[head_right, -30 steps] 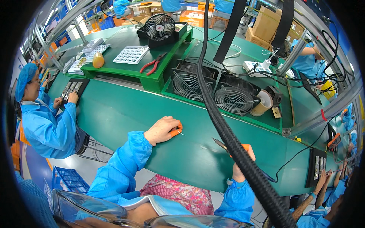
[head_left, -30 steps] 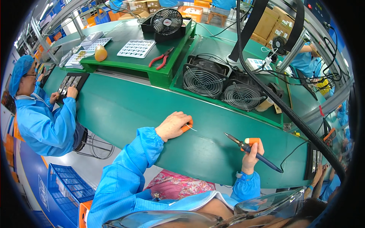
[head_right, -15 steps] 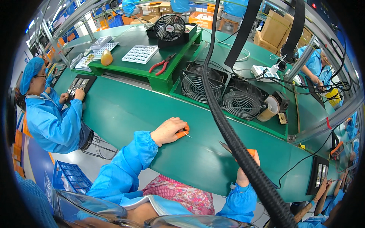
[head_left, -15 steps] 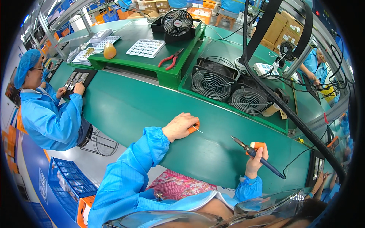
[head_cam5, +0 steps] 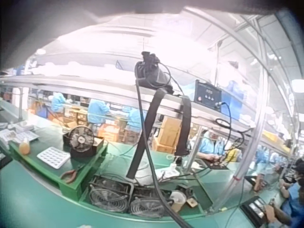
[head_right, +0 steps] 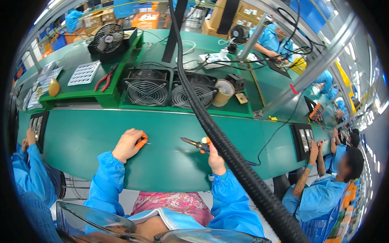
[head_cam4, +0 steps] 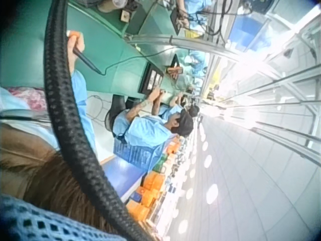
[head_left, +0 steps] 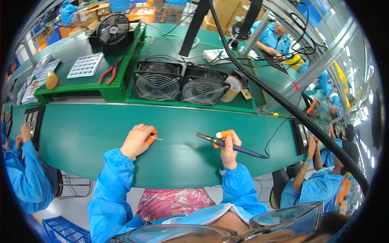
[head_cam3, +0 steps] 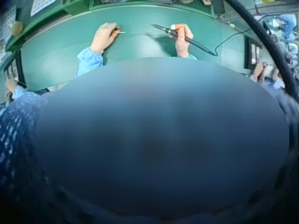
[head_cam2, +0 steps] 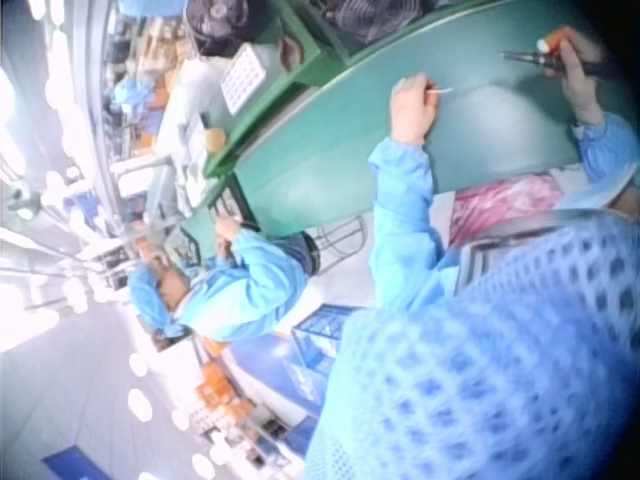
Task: Soldering components onto printed circuit boards at an assembly station.
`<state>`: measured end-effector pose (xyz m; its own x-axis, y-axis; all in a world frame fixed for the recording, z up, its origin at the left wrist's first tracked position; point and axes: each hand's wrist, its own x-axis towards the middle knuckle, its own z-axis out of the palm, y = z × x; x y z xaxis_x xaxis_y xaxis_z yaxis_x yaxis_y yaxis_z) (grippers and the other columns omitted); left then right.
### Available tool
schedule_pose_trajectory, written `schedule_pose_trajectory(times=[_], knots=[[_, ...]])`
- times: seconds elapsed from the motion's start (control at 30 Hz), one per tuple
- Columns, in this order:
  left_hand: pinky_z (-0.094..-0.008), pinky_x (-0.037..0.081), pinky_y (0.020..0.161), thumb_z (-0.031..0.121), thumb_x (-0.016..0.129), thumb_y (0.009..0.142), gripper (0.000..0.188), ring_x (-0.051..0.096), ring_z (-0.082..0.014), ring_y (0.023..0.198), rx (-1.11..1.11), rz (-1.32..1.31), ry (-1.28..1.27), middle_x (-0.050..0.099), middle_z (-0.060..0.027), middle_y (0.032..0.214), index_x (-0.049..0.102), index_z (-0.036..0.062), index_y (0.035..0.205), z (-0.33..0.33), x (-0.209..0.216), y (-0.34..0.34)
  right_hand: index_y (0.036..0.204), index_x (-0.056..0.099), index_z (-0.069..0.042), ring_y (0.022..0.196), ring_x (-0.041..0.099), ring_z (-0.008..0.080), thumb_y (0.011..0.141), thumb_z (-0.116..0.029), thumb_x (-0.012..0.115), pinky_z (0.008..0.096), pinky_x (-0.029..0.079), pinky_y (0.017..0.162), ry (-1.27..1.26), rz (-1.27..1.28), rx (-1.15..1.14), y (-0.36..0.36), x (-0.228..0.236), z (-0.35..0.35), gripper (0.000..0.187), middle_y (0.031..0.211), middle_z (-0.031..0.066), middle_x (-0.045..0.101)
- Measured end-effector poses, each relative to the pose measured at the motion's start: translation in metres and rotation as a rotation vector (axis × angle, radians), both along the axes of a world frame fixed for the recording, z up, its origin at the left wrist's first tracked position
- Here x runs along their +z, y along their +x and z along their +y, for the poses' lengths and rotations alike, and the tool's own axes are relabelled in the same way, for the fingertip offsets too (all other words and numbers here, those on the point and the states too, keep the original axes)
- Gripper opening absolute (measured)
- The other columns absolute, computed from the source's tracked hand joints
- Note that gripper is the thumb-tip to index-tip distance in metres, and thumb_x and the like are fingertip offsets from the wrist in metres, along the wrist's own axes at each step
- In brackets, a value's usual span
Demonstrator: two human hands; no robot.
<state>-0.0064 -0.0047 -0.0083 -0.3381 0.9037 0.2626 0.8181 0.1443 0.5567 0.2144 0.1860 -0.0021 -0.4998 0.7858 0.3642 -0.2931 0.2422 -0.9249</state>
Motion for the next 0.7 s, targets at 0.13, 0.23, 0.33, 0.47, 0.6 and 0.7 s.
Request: schedule_pose_trajectory(times=[0.13, 0.23, 0.33, 0.47, 0.6, 0.7], knots=[[-0.0381, 0.041, 0.068, 0.004, 0.056, 0.071, 0.010, 0.052, -0.0280, 0.074, 0.019, 0.031, 0.005, 0.057, -0.0099, 0.075, 0.054, 0.0064, 0.080, 0.002, 0.001, 0.002, 0.082, 0.054, 0.002, 0.051, 0.050, 0.0078, 0.088, -0.031, 0.045, 0.0177, 0.036, 0.042, 0.042, -0.001, 0.005, 0.002, 0.002, 0.002, 0.035, 0.065, 0.0039, 0.053], [-0.0379, 0.041, 0.068, 0.003, 0.056, 0.071, 0.010, 0.052, -0.0279, 0.074, 0.030, 0.027, -0.015, 0.057, -0.0098, 0.075, 0.054, 0.0064, 0.080, 0.002, 0.005, 0.004, 0.081, 0.054, 0.002, 0.050, 0.047, 0.0065, 0.088, -0.033, 0.045, 0.0175, 0.034, 0.042, 0.055, -0.012, 0.007, 0.002, 0.005, 0.001, 0.038, 0.064, 0.0031, 0.052], [-0.0378, 0.041, 0.068, 0.003, 0.056, 0.072, 0.009, 0.052, -0.0278, 0.073, 0.029, 0.026, -0.018, 0.057, -0.0097, 0.074, 0.054, 0.0064, 0.080, 0.003, 0.005, 0.004, 0.081, 0.054, 0.003, 0.050, 0.046, 0.0060, 0.088, -0.035, 0.045, 0.0171, 0.033, 0.043, 0.066, -0.031, 0.002, 0.002, 0.006, 0.002, 0.040, 0.063, 0.0027, 0.051], [-0.0380, 0.041, 0.068, 0.003, 0.056, 0.072, 0.009, 0.052, -0.0278, 0.073, 0.038, 0.021, -0.008, 0.057, -0.0096, 0.074, 0.054, 0.0065, 0.080, 0.003, 0.008, 0.006, 0.080, 0.055, 0.003, 0.051, 0.046, 0.0060, 0.087, -0.036, 0.045, 0.0169, 0.033, 0.044, 0.036, -0.019, 0.011, 0.002, 0.007, 0.001, 0.041, 0.064, 0.0032, 0.051], [-0.0382, 0.041, 0.068, 0.003, 0.056, 0.072, 0.009, 0.052, -0.0278, 0.073, 0.046, 0.028, -0.019, 0.057, -0.0097, 0.073, 0.054, 0.0065, 0.080, 0.004, 0.006, 0.004, 0.080, 0.055, 0.003, 0.052, 0.046, 0.0062, 0.087, -0.036, 0.045, 0.0172, 0.034, 0.045, 0.075, -0.037, -0.001, 0.002, 0.006, 0.003, 0.041, 0.065, 0.0035, 0.051], [-0.0382, 0.041, 0.068, 0.003, 0.056, 0.072, 0.008, 0.051, -0.0281, 0.073, 0.038, 0.026, -0.003, 0.057, -0.0100, 0.073, 0.054, 0.0064, 0.080, 0.005, 0.003, 0.004, 0.081, 0.055, 0.003, 0.053, 0.046, 0.0062, 0.087, -0.036, 0.046, 0.0176, 0.035, 0.045, 0.066, -0.038, 0.004, 0.003, 0.007, 0.002, 0.041, 0.066, 0.0033, 0.051]])
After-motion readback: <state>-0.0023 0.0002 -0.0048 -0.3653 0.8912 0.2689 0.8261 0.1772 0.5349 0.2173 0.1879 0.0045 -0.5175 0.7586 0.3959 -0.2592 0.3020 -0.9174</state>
